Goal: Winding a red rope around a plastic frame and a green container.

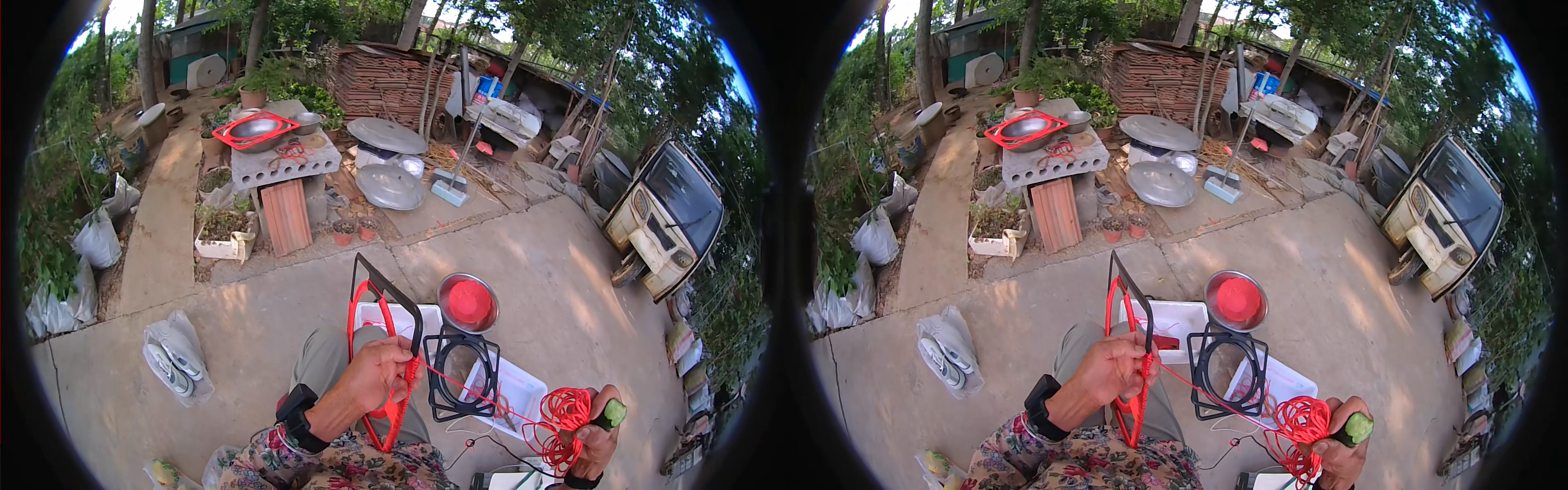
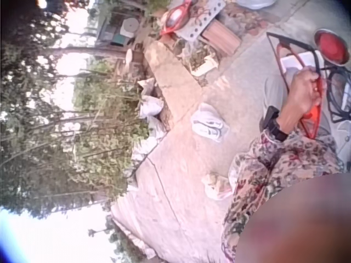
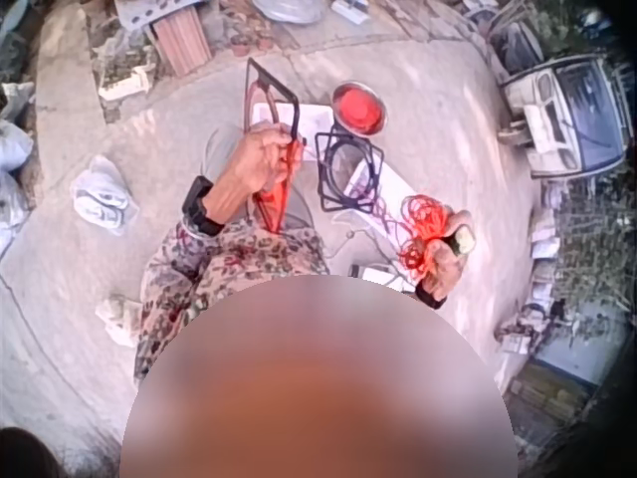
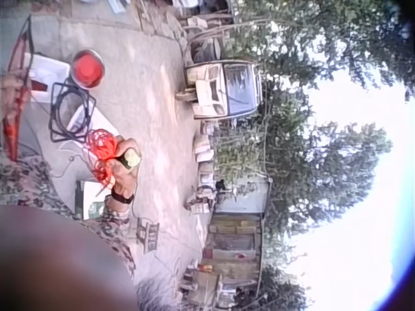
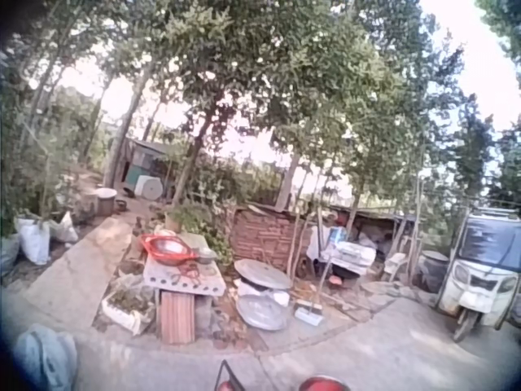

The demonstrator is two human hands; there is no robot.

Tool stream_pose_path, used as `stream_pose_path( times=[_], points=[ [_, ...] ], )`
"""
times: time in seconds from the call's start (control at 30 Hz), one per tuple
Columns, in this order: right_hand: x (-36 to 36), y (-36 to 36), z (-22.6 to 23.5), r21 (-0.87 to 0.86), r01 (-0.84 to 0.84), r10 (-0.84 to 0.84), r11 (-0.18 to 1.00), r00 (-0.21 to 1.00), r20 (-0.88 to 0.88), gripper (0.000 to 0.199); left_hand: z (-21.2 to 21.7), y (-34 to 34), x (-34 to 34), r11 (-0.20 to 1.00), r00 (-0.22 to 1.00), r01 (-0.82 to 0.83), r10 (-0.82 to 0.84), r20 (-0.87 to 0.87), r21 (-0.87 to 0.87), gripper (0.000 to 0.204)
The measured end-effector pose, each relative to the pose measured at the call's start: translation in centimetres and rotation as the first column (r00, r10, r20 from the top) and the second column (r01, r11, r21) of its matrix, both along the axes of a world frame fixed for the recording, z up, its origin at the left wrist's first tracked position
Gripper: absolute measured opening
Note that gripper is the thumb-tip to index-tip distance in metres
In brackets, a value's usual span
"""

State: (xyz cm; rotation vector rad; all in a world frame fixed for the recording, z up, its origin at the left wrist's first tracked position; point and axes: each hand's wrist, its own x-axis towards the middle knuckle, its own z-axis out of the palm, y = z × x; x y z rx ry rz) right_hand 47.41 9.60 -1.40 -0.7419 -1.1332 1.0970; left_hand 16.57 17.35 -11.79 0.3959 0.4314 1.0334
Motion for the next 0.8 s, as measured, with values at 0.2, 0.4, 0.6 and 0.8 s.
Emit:
stream_pose_path(
  times=[0.2, 0.4, 0.6, 0.8],
  points=[
    [0.2, -1.5, 0.3, -0.038, 0.044, -0.043, 0.998, 0.999, 0.018, 0.045, 1.3, -0.2, 0.6, 0.999, 0.999, 0.001, -0.003, -0.035, -0.034, 0.017],
    [-0.4, -2.4, 0.3, -0.041, 0.109, -0.108, 0.993, 0.994, 0.019, 0.048, -0.1, -0.3, 0.6, 0.997, 1.0, 0.013, -0.011, 0.022, -0.073, 0.017],
    [1.1, -1.6, -0.8, 0.044, 0.018, -0.02, 0.999, 0.999, 0.041, 0.047, 0.3, -0.3, 0.3, 0.977, 0.998, 0.018, -0.029, -0.05, -0.212, 0.019],
    [0.1, -2.0, 0.2, 0.051, 0.049, -0.048, 0.997, 0.999, -0.014, 0.046, 1.3, -0.8, 0.1, 0.974, 0.996, 0.017, -0.036, -0.079, -0.225, 0.021]
  ],
)
